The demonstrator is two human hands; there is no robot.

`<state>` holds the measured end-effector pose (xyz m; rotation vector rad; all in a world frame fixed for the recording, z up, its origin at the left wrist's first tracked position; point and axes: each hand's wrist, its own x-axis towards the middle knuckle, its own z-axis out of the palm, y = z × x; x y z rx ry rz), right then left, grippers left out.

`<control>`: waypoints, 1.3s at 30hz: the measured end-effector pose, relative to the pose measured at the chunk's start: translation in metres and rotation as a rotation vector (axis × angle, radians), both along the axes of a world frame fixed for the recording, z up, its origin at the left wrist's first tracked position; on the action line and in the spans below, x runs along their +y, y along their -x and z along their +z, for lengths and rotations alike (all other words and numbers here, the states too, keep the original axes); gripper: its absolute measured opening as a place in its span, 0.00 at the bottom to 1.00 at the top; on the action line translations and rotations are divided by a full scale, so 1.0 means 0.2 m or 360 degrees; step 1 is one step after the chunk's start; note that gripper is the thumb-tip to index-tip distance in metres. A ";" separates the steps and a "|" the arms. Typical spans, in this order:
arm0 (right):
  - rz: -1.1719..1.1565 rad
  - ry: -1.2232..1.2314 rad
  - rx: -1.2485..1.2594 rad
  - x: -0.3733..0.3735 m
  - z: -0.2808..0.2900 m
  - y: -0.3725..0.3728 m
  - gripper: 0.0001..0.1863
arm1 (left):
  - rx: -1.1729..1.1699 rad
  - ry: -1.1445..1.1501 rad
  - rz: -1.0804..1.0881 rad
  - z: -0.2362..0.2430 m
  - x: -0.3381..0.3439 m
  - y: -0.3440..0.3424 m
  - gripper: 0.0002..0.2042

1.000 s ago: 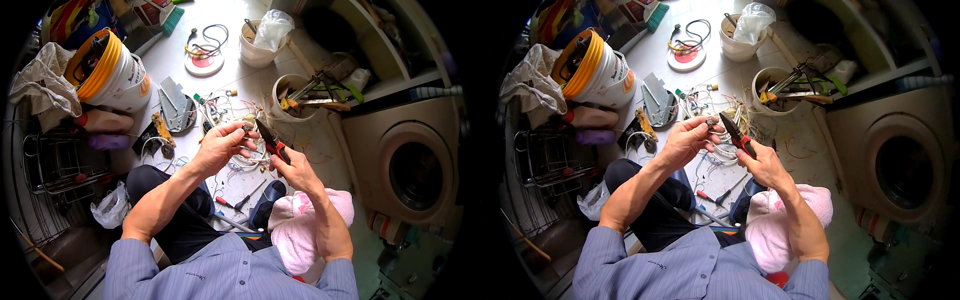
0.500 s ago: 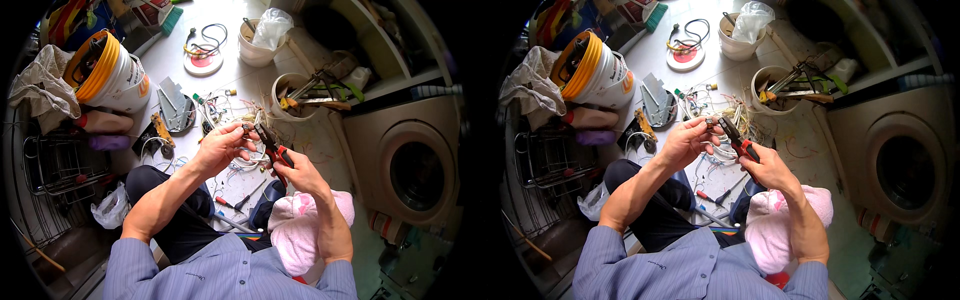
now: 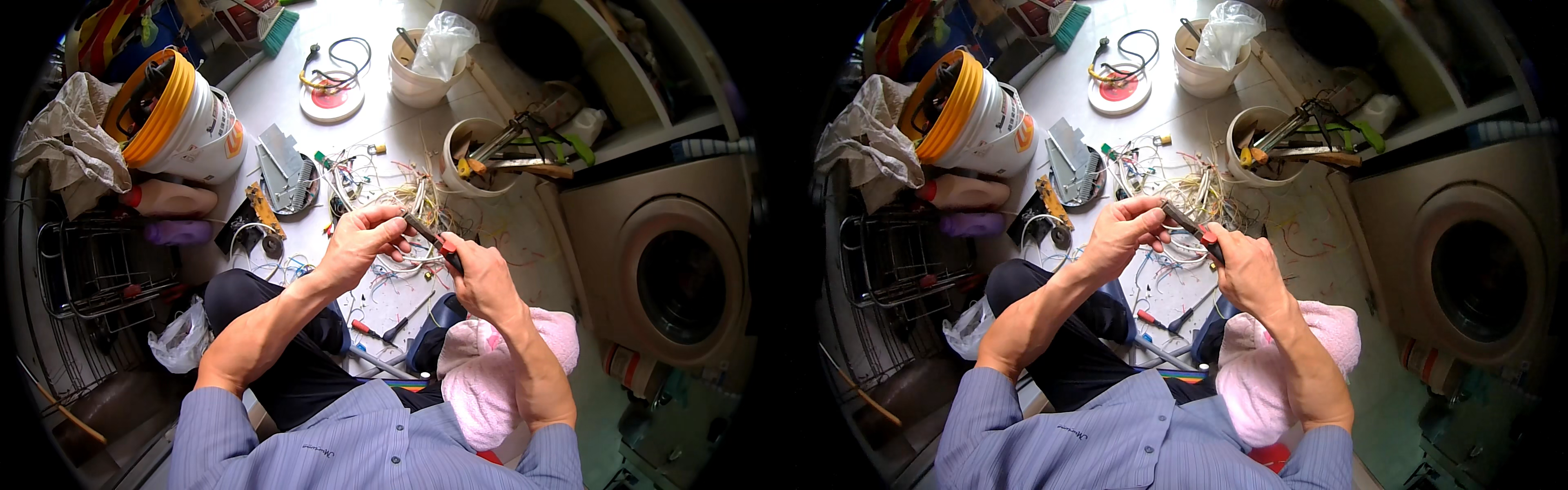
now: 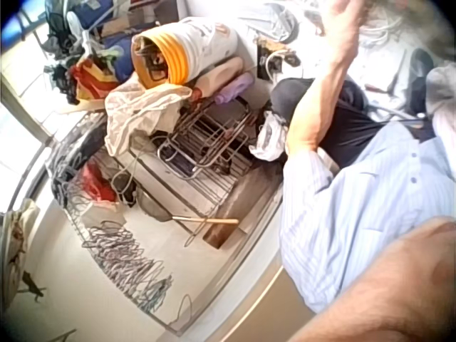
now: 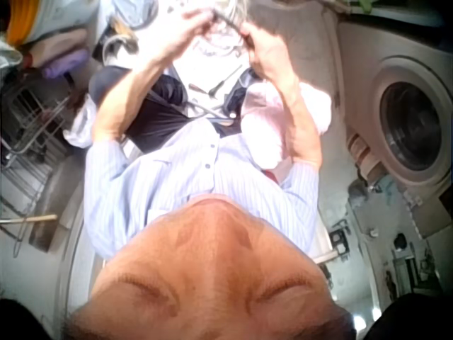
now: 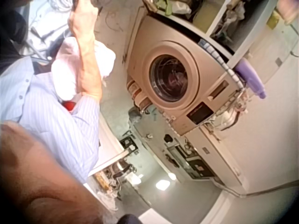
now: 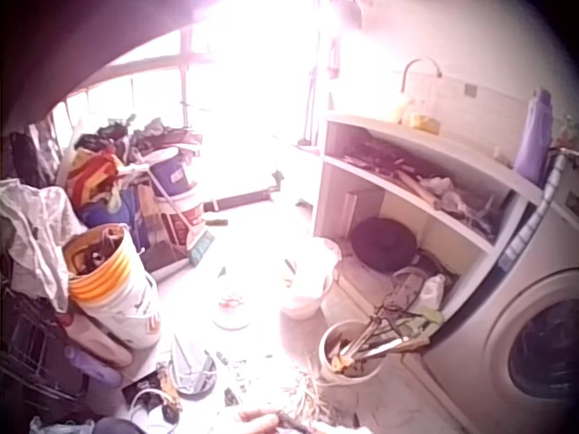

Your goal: The person uses pliers to strip insulation from wires and manipulate components on a circuit board.

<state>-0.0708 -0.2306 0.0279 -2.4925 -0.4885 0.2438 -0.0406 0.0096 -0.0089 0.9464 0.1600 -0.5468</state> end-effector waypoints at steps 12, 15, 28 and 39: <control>-0.0072 -0.0543 0.0764 0.05 0.01 -0.01 0.21 | -0.0138 -0.0070 0.0006 0.05 0.04 -0.01 0.15; -0.0152 -0.0503 0.0813 0.07 -0.01 0.01 0.19 | -0.0155 -0.0055 0.0006 0.05 0.05 -0.01 0.15; -0.0020 0.0016 -0.0305 0.04 -0.08 0.00 0.26 | -0.0285 -0.0033 -0.0145 0.06 0.06 0.03 0.22; -0.0118 0.0035 -0.0552 0.10 -0.08 -0.02 0.25 | -0.0068 -0.0044 -0.0236 0.03 -0.02 0.08 0.23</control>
